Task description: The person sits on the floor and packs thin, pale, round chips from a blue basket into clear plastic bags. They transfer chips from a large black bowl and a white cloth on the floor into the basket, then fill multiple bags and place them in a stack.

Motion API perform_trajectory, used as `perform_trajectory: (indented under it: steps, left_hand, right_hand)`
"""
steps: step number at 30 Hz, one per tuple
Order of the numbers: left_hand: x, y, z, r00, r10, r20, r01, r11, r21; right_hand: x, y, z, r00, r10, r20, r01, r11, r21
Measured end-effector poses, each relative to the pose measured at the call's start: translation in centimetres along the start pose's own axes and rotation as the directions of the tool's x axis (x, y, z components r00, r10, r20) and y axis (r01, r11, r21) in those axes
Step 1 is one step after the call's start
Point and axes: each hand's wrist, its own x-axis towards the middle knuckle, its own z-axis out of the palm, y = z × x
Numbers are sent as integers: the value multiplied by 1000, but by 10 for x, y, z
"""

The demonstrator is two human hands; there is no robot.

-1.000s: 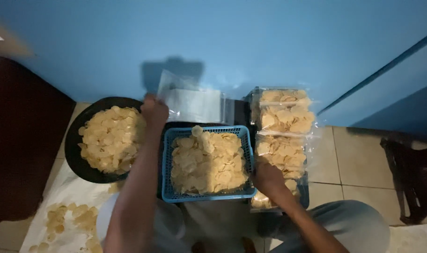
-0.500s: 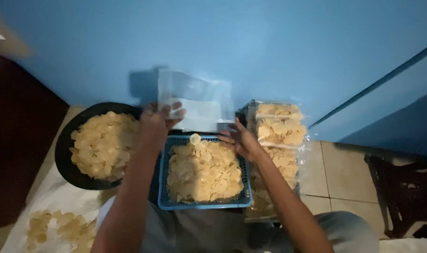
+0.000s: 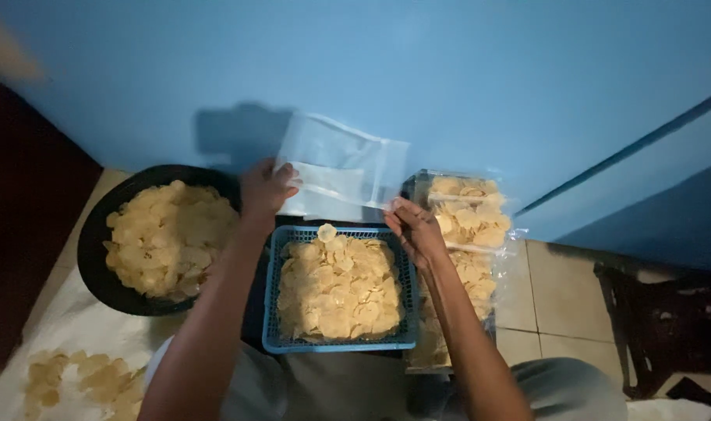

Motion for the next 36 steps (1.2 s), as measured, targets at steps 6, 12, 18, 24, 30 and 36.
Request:
perform_trajectory:
  steps: [6,12,18,24,30,36]
  left_hand:
    - [-60,38,68,877,480,-33,-391,751,532]
    - [-116,101,79,947,165,277,-237,938,252]
    - [-76,70,84,993,120,8,-115,931,345]
    - [-59,145,-21,805,358,-473,-293,933,209]
    - [-57,155,-76,654,227,-722,-475,865,-158]
    - [-58,155,-94,626,236,-743,-356,934,-4]
  right_hand:
    - [45,53,-3,997,-45,62,42,998,49]
    - [7,40,42,995,-75,66,76,997,-7]
    - [20,41,27,969,-228,-93,204,955,-214]
    - [114,105,-68,906,-413,-88,272,731,-626]
    - [174,128,-98,970,-229,-83,-29,228,-973]
    - [153,80,-29,983,167,-76,-91,79,-993]
